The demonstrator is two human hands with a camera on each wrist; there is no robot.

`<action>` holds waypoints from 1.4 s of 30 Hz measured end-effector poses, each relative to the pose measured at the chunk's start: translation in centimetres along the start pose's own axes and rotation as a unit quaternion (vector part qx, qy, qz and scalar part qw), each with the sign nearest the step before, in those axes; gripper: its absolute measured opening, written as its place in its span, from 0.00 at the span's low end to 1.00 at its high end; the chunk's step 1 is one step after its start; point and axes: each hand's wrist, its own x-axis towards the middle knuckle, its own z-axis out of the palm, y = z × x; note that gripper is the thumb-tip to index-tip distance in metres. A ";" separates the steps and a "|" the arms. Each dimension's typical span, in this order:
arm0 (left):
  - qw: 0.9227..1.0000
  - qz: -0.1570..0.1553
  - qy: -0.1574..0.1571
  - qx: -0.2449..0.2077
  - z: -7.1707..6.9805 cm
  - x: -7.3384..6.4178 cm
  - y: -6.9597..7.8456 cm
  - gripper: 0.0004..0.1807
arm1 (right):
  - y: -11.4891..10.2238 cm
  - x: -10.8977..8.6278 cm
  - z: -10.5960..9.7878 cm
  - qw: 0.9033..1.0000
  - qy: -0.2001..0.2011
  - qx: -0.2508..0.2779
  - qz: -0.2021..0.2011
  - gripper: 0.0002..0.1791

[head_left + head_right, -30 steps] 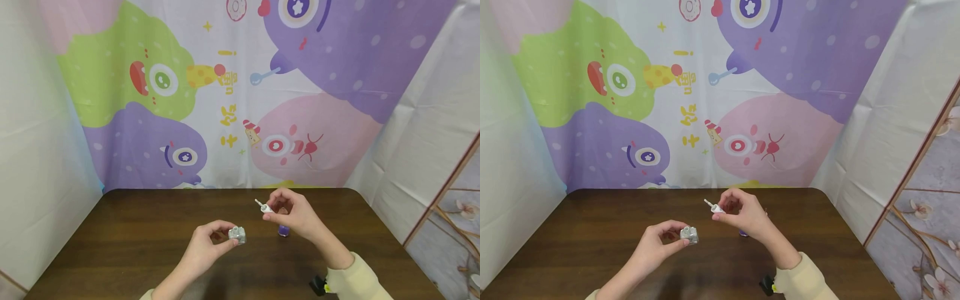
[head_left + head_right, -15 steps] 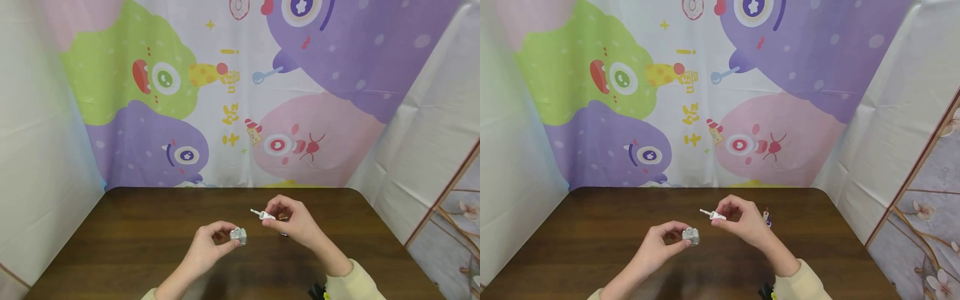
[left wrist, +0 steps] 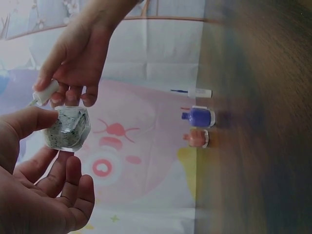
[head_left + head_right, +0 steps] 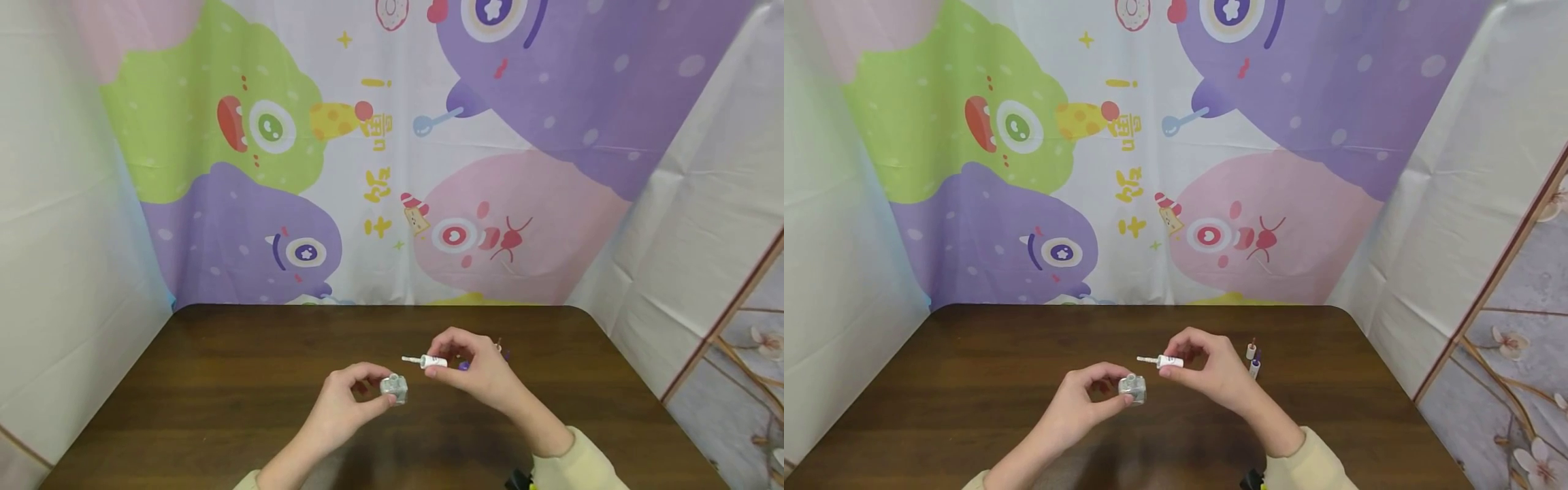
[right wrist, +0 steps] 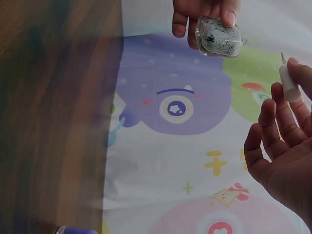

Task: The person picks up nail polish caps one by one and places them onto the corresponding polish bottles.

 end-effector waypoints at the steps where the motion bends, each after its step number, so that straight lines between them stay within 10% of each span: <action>1: 1.000 0.004 -0.002 -0.001 0.0 0.0 0.0 0.13 | 0.0 0.0 0.0 1.000 0.000 -0.001 -0.001 0.10; 42: 0.999 0.045 -0.006 0.010 0.1 0.0 0.3 0.15 | 2.7 0.2 -0.1 0.998 -0.032 -0.022 -0.051 0.09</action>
